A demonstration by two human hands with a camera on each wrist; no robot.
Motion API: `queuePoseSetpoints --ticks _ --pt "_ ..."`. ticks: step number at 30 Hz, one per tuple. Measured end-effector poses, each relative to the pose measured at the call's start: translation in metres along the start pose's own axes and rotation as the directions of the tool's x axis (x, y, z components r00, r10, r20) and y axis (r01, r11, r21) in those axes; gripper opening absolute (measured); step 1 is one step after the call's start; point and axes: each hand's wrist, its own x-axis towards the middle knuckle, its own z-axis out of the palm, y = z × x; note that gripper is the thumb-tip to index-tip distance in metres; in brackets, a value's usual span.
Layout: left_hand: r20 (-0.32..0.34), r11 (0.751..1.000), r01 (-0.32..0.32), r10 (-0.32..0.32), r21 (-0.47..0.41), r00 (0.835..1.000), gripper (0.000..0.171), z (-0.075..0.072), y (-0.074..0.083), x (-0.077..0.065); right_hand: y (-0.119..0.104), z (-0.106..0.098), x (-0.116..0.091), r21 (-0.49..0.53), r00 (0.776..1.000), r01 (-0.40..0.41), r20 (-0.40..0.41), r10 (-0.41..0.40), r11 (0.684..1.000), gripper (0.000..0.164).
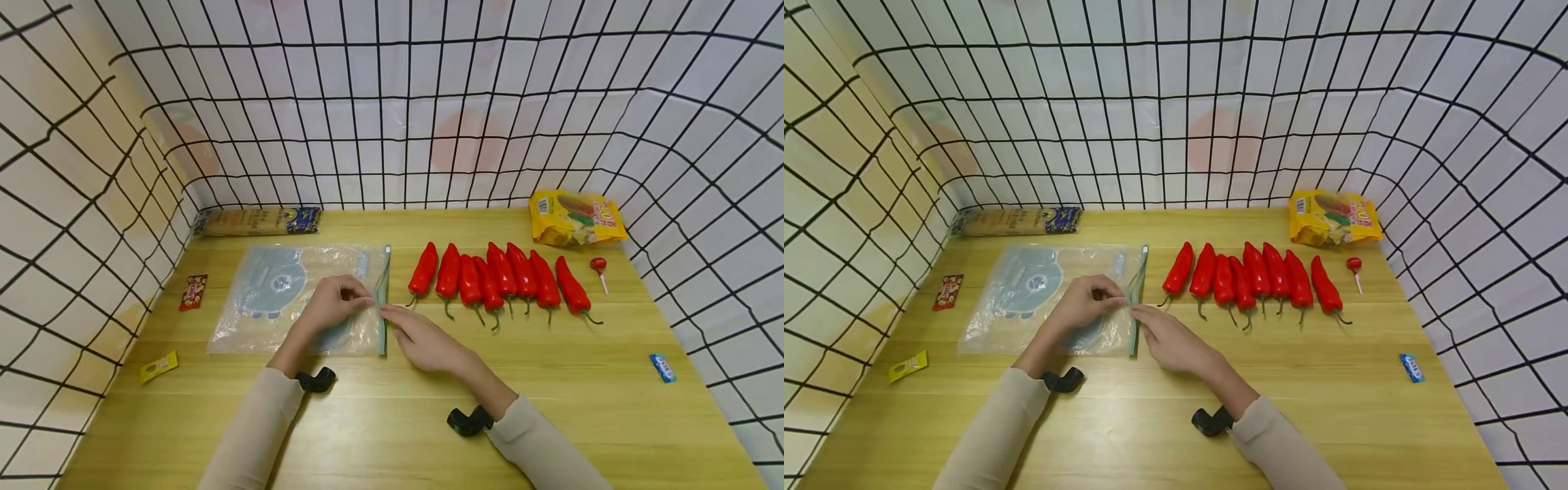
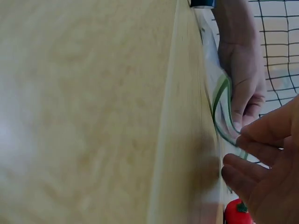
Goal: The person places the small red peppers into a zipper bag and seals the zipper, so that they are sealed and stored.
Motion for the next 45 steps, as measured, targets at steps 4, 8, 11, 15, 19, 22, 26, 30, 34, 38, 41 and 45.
queuePoseSetpoints --ticks 4,8,11,15,19,22,26,30,34,38,41,45 --pt "0.028 0.995 0.038 -0.036 -0.093 0.999 0.008 -0.012 0.006 -0.001 0.0 0.0 -0.001 -0.04 0.999 -0.031 0.037 0.033 0.999 0.049" --pt "0.025 0.974 0.079 -0.076 -0.214 0.997 0.013 -0.029 0.021 -0.001 0.002 0.0 -0.002 -0.09 0.996 -0.063 0.054 0.068 0.994 0.052" --pt "-0.015 0.957 0.063 -0.07 -0.282 0.997 0.016 -0.043 0.026 -0.002 0.003 -0.001 -0.004 -0.137 0.995 -0.061 0.072 0.072 0.989 0.055" --pt "-0.087 0.941 0.069 -0.103 -0.332 0.991 0.031 -0.059 0.029 -0.005 0.005 -0.002 -0.007 -0.176 0.994 -0.045 0.092 0.062 0.983 0.058" --pt "-0.141 0.921 0.132 -0.196 -0.367 0.97 0.043 -0.069 0.03 -0.008 0.006 -0.003 -0.008 -0.191 0.994 -0.041 0.092 0.06 0.981 0.06" --pt "-0.16 0.885 0.139 -0.231 -0.445 0.96 0.039 -0.069 0.03 -0.009 0.006 -0.002 -0.007 -0.197 0.994 -0.04 0.09 0.059 0.98 0.06" --pt "-0.137 0.823 0.105 -0.216 -0.558 0.967 0.022 -0.06 0.032 -0.007 0.002 -0.006 -0.008 -0.134 0.998 -0.049 0.038 0.055 0.99 0.057" --pt "-0.138 0.802 0.053 -0.167 -0.595 0.976 0.012 -0.051 0.035 -0.005 0.0 -0.02 -0.01 0.026 0.993 -0.072 -0.095 0.074 0.997 0.044" --pt "-0.192 0.796 -0.026 -0.114 -0.605 0.975 0.008 -0.044 0.035 -0.003 0.004 -0.04 -0.004 0.15 0.948 -0.105 -0.285 0.144 0.983 0.033" --pt "-0.266 0.783 -0.122 -0.056 -0.61 0.962 0.004 -0.038 0.032 -0.002 0.016 -0.054 0.012 0.18 0.869 -0.187 -0.427 0.248 0.966 0.039" --pt "-0.292 0.768 -0.167 -0.027 -0.619 0.956 0.006 -0.034 0.028 -0.002 0.025 -0.057 0.023 0.144 0.841 -0.277 -0.442 0.312 0.95 0.051" --pt "-0.303 0.789 -0.147 -0.052 -0.597 0.951 0.007 -0.03 0.023 0.0 0.033 -0.054 0.035 0.052 0.852 -0.337 -0.408 0.329 0.94 0.061"
